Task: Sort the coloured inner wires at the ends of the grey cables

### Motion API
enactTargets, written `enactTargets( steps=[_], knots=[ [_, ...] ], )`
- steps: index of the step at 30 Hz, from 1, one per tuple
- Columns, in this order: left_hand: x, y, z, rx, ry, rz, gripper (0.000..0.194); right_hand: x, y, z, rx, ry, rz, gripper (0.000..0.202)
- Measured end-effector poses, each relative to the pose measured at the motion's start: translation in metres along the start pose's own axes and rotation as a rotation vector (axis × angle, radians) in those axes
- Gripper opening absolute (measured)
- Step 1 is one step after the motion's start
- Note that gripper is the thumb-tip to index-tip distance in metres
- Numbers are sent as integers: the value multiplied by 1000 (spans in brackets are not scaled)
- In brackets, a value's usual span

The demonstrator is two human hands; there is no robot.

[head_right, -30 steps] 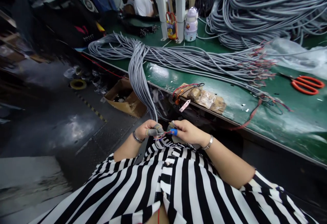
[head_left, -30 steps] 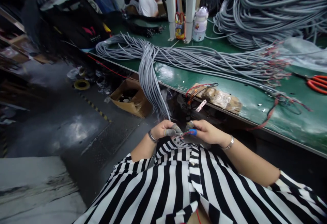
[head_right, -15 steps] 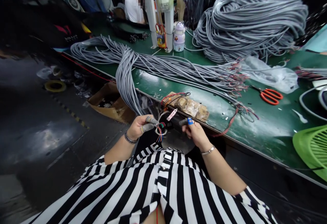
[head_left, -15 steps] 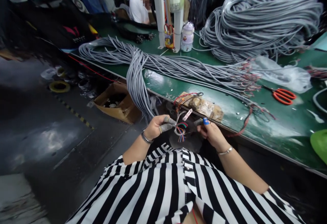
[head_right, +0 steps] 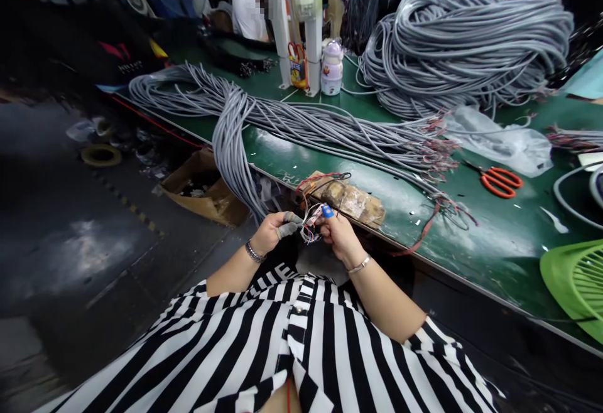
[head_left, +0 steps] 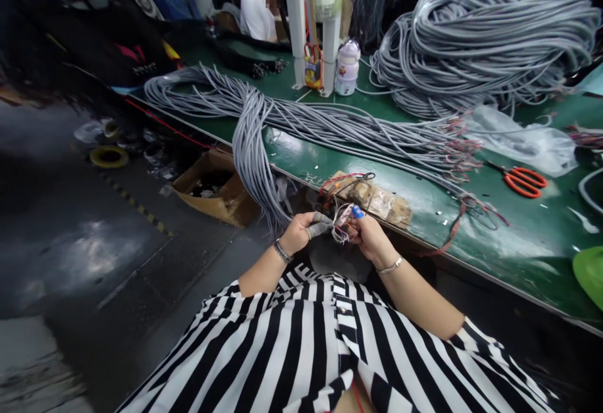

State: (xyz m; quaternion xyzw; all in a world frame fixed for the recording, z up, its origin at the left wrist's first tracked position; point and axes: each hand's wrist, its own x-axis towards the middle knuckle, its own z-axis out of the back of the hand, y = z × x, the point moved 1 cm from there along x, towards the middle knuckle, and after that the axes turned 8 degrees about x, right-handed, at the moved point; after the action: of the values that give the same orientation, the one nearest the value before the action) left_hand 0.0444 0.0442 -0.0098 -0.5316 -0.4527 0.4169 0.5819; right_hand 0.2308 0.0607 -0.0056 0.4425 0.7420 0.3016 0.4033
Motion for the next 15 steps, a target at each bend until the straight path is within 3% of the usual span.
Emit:
enactTargets(
  steps=[3, 9, 15],
  knots=[
    [0, 3, -2, -7, 12, 6, 39, 0, -1, -2, -16, -71, 27, 54],
    [0, 5, -5, -23, 21, 19, 40, -1, -3, -5, 118, 1, 40, 50],
    [1, 1, -9, -13, 62, 14, 41, 3, -6, -4, 171, -37, 58, 48]
  ],
)
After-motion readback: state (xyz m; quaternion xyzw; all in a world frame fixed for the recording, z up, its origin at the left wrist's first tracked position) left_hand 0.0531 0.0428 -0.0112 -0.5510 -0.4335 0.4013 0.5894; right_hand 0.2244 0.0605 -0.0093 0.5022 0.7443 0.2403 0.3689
